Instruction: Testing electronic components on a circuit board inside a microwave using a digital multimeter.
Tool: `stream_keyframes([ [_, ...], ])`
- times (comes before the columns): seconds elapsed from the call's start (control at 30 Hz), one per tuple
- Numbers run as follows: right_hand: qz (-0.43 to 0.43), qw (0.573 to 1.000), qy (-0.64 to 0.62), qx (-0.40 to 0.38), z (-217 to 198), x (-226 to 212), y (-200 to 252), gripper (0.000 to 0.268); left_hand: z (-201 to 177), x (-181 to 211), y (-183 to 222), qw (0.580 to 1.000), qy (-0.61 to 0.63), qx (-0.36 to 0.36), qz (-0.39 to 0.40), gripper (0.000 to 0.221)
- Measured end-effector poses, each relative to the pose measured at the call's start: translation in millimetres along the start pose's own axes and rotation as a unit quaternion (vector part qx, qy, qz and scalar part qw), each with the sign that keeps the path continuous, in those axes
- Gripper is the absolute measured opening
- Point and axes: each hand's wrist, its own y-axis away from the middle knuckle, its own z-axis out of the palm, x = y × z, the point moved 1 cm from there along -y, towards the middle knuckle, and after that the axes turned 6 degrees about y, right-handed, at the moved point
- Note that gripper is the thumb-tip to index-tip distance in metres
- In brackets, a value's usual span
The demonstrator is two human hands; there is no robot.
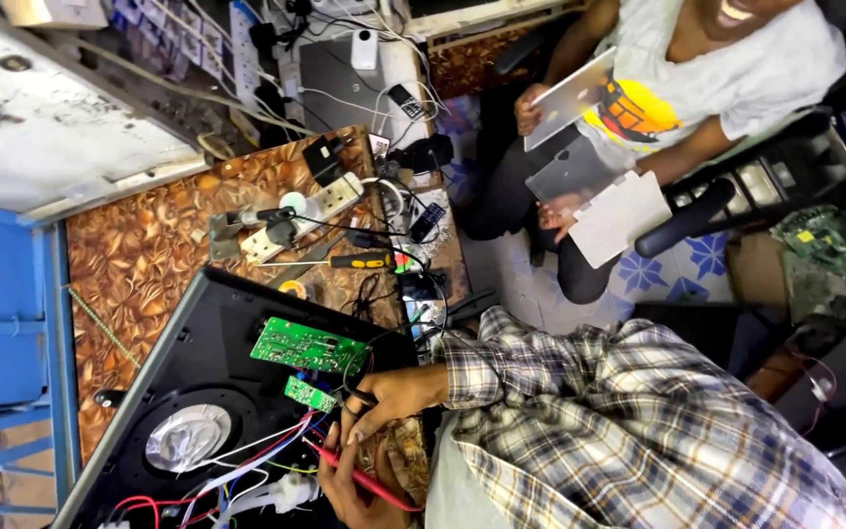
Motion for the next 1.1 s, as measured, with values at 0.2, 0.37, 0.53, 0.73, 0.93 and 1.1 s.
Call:
stream_keyframes([
  [0.2, -0.010, 1.000, -0.021, -0.008, 2, 14, -3, 0.026, -3, -8, 3, 0.996, -0.082, 0.020, 0.011, 0.046],
  [0.37, -0.017, 1.000, -0.008, -0.003, 2, 14, -1, 0.025, -2, -15, 7, 0.997, -0.071, 0.036, 0.023, 0.045],
  [0.53, -0.042, 0.999, -0.007, -0.012, 4, -7, 4, 0.020, -4, -11, 10, 0.996, -0.067, 0.050, -0.006, 0.037],
  [0.73, -0.032, 0.999, 0.031, 0.003, 2, -1, 3, 0.023, -2, -4, 8, 0.993, -0.100, 0.058, 0.021, 0.025],
  [0.93, -0.035, 0.998, -0.038, -0.028, 2, 1, 4, 0.020, -4, -13, 19, 0.989, -0.134, 0.053, -0.018, 0.031],
  [1.1, -0.017, 0.998, -0.056, -0.023, 2, 0, 6, 0.022, 1, 9, 6, 0.992, -0.094, 0.084, 0.025, 0.024],
])
